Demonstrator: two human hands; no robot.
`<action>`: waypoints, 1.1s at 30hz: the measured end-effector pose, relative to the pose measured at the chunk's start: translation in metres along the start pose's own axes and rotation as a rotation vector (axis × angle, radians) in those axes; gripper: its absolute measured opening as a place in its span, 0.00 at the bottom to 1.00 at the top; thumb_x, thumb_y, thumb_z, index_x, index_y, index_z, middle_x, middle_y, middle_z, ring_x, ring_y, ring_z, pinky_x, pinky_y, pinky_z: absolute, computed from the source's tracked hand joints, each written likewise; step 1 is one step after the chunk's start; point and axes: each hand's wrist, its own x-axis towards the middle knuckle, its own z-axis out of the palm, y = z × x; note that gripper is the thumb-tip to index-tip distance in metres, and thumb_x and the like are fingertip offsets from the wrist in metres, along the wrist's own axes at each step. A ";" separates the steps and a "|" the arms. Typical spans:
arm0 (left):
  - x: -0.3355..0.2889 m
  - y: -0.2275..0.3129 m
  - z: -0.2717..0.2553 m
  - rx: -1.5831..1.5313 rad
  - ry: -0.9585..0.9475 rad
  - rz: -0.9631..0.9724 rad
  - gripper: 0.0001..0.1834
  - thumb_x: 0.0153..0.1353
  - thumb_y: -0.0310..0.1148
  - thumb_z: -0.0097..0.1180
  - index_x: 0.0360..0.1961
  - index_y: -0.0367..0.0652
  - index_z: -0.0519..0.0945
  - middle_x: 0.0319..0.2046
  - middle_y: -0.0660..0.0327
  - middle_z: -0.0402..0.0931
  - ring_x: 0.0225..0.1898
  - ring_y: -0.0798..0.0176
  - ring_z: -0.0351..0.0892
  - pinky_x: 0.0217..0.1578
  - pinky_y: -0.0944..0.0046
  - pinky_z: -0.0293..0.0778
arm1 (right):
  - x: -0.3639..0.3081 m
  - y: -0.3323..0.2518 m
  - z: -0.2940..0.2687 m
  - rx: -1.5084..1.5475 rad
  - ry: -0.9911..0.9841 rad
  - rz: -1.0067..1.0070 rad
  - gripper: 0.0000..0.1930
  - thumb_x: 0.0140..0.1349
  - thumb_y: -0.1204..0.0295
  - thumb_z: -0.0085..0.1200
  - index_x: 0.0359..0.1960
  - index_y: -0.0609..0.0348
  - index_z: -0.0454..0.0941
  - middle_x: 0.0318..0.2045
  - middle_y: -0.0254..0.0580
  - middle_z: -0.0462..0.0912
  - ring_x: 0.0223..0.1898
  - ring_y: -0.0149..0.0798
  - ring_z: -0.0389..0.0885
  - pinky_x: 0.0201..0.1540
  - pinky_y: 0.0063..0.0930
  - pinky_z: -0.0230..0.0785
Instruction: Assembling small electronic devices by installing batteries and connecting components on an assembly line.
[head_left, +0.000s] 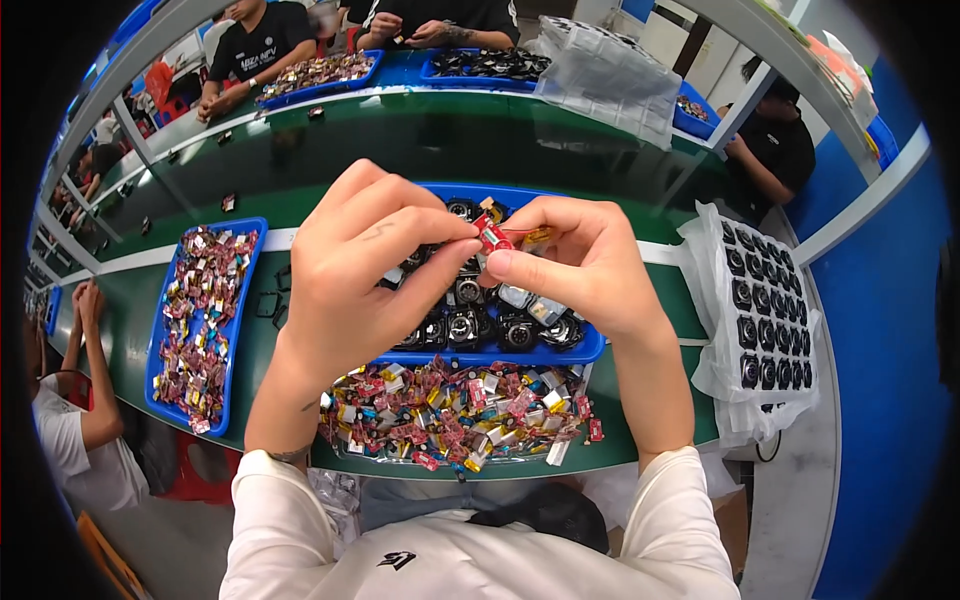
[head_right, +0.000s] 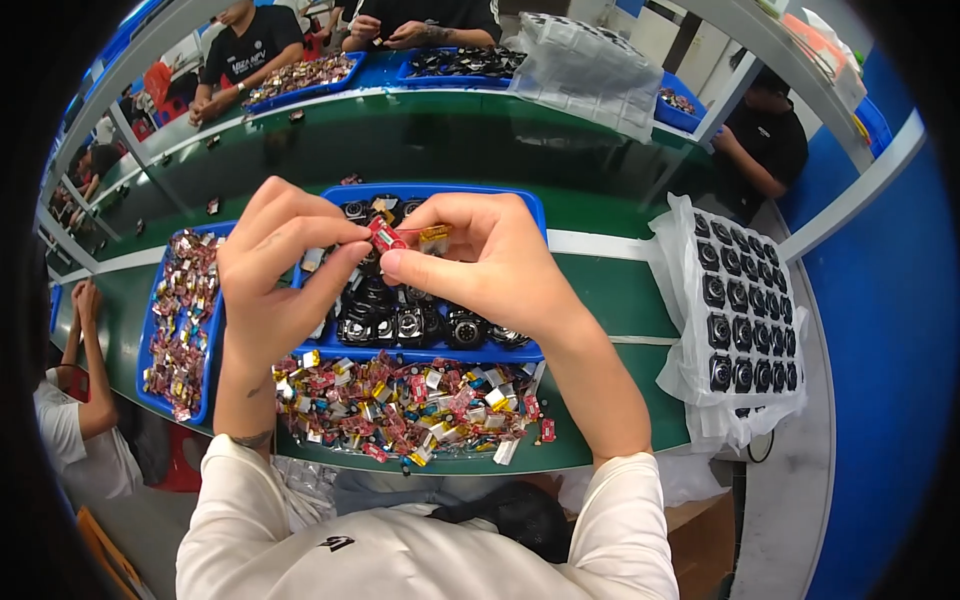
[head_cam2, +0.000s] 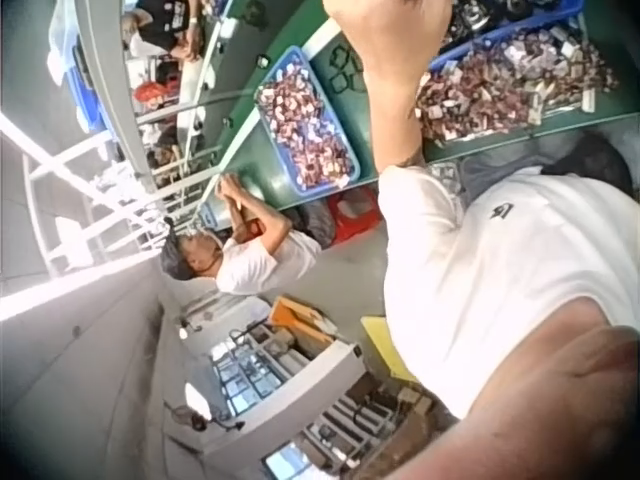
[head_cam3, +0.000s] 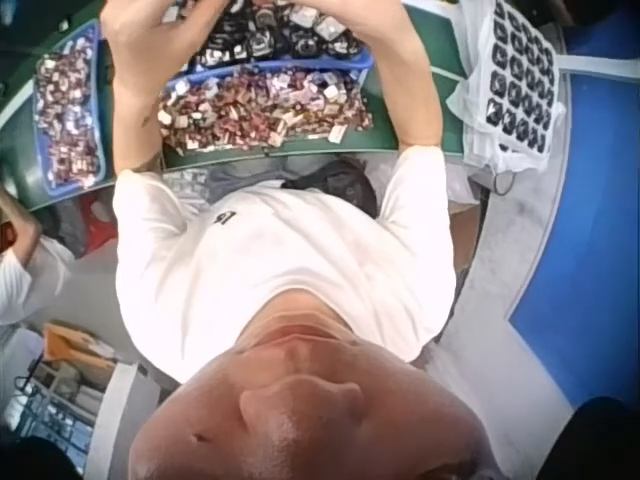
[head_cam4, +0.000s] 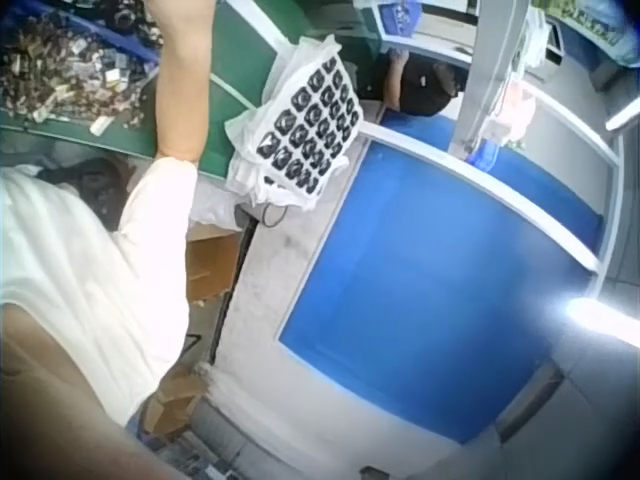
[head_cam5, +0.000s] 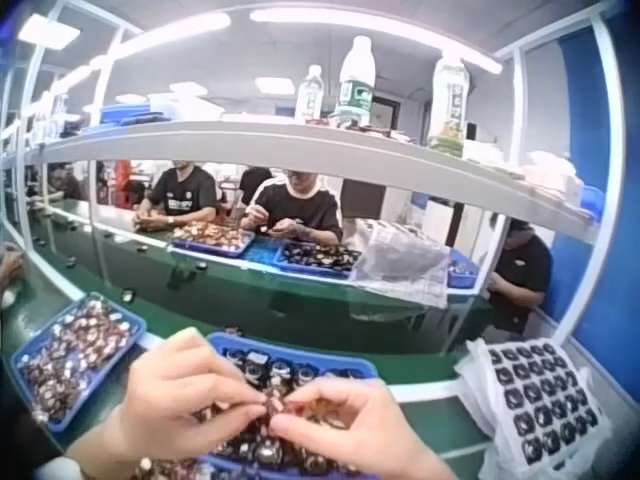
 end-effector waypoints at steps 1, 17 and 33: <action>-0.001 -0.002 0.000 0.008 0.000 -0.011 0.08 0.41 0.22 0.66 0.24 0.41 0.80 0.22 0.63 0.76 0.24 0.62 0.70 0.25 0.66 0.67 | 0.002 0.001 0.002 0.005 -0.011 0.007 0.08 0.53 0.76 0.63 0.32 0.68 0.80 0.28 0.37 0.81 0.29 0.24 0.79 0.33 0.18 0.73; 0.001 -0.007 0.004 -0.002 -0.133 0.028 0.13 0.38 0.21 0.66 0.30 0.44 0.83 0.42 0.58 0.79 0.44 0.55 0.74 0.45 0.59 0.70 | 0.009 0.013 -0.007 -0.005 -0.064 -0.038 0.08 0.58 0.75 0.53 0.33 0.69 0.82 0.31 0.41 0.83 0.36 0.27 0.78 0.43 0.21 0.69; -0.006 -0.010 0.012 -0.040 -0.082 -0.180 0.06 0.45 0.20 0.59 0.27 0.37 0.81 0.25 0.59 0.78 0.29 0.65 0.75 0.32 0.68 0.70 | 0.007 0.005 -0.017 -0.330 0.200 -0.125 0.07 0.54 0.72 0.62 0.31 0.63 0.84 0.22 0.30 0.81 0.20 0.14 0.68 0.20 0.10 0.56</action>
